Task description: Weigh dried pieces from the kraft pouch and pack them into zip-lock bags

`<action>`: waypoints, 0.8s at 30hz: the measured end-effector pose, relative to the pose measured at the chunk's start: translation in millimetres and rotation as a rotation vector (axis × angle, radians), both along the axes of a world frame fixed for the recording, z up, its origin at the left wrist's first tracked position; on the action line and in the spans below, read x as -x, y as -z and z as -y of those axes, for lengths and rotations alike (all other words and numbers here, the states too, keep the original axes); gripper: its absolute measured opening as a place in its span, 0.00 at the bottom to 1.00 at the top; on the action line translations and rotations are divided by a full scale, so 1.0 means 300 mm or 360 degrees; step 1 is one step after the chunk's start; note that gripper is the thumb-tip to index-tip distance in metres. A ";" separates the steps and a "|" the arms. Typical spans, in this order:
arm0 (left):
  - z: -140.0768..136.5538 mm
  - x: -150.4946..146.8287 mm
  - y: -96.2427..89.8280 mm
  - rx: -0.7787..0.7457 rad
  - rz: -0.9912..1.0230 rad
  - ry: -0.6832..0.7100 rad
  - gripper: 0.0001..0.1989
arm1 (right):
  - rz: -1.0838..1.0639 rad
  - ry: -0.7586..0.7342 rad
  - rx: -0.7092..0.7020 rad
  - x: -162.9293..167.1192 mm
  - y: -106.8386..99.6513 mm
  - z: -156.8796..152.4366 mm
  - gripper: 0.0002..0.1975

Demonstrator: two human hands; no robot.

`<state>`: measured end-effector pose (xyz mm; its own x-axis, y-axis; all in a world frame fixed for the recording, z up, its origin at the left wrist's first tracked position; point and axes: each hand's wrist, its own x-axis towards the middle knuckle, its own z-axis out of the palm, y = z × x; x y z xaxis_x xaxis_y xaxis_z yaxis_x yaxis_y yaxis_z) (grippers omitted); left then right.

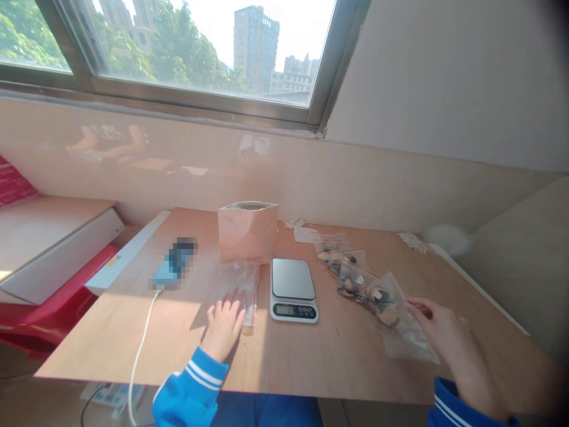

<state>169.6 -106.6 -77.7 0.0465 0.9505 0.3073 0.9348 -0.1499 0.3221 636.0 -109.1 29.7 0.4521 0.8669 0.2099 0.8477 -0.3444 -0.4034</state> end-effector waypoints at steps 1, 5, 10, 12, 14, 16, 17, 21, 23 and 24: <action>0.007 -0.011 -0.033 -0.0009 0.0130 -0.0040 0.19 | -0.0064 0.0003 -0.0071 0.067 -0.042 0.019 0.17; 0.069 -0.067 -0.212 0.0193 0.1068 0.0049 0.18 | -0.0501 -0.0151 -0.0332 0.456 -0.144 0.051 0.20; 0.145 -0.089 -0.355 0.0378 0.1767 0.0237 0.19 | -0.1379 -0.0956 -0.0048 0.970 -0.134 0.049 0.17; 0.151 -0.060 -0.365 0.0241 0.1813 0.0130 0.19 | -0.1523 -0.1069 -0.0086 1.100 -0.127 0.059 0.15; 0.149 -0.018 -0.363 0.0156 0.1836 0.0047 0.18 | -0.1538 -0.1141 -0.0153 1.171 -0.123 0.074 0.13; 0.143 0.020 -0.357 0.0142 0.1837 0.0012 0.18 | -0.1491 -0.1251 -0.0183 1.193 -0.115 0.086 0.12; 0.139 0.033 -0.354 0.0149 0.1825 -0.0006 0.18 | -0.1463 -0.1325 -0.0187 1.191 -0.108 0.089 0.12; 0.124 0.032 -0.347 0.0186 0.1729 -0.0081 0.19 | -0.1390 -0.1577 -0.0230 1.149 -0.074 0.088 0.11; 0.118 0.004 -0.348 0.0233 0.1709 -0.0078 0.19 | -0.1391 -0.1553 -0.0250 1.128 -0.064 0.086 0.09; 0.115 -0.014 -0.351 0.0264 0.1710 -0.0062 0.20 | -0.1392 -0.1500 -0.0262 1.120 -0.063 0.086 0.07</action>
<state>173.7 -141.2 27.6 -0.2011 0.9789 0.0370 0.1557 -0.0053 0.9878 300.1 -134.8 48.7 -0.2744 0.9166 0.2908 0.1700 0.3438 -0.9235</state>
